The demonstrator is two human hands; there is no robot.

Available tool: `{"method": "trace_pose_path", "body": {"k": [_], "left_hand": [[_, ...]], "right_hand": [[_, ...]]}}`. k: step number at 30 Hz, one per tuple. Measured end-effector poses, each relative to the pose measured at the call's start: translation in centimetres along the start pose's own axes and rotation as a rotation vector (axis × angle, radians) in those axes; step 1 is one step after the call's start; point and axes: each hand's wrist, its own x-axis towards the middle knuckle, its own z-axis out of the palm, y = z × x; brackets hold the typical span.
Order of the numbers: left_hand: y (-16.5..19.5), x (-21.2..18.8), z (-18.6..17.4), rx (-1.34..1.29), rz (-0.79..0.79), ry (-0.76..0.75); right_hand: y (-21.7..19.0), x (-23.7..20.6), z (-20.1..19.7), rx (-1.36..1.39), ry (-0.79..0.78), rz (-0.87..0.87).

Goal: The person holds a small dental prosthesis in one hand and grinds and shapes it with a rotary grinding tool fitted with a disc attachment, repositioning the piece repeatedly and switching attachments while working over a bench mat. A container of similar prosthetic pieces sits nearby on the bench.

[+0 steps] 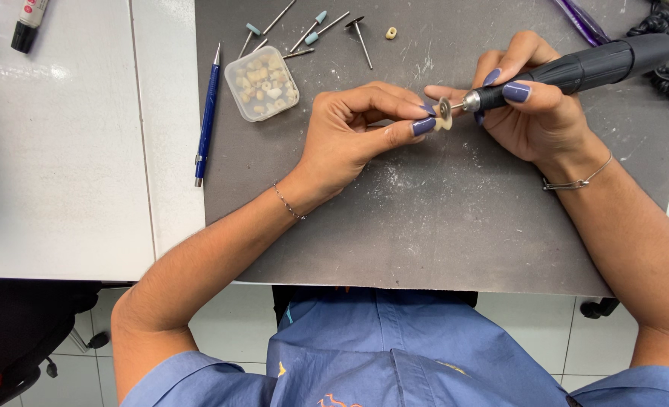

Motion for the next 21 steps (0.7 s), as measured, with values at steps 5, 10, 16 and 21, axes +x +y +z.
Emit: {"method": "trace_pose_path", "body": {"k": [5, 10, 16, 21], "left_hand": [[0.07, 0.49, -0.7, 0.028, -0.004, 0.043], [0.15, 0.22, -0.57, 0.051, -0.004, 0.056], [0.51, 0.16, -0.33, 0.13, 0.014, 0.079], [0.64, 0.05, -0.21, 0.111, 0.011, 0.082]], "right_hand": [[-0.01, -0.05, -0.21, 0.03, 0.063, 0.0], [0.09, -0.26, 0.03, 0.012, 0.032, 0.005], [0.32, -0.27, 0.43, 0.001, 0.047, 0.016], [0.28, -0.39, 0.39, 0.001, 0.051, 0.022]]}}
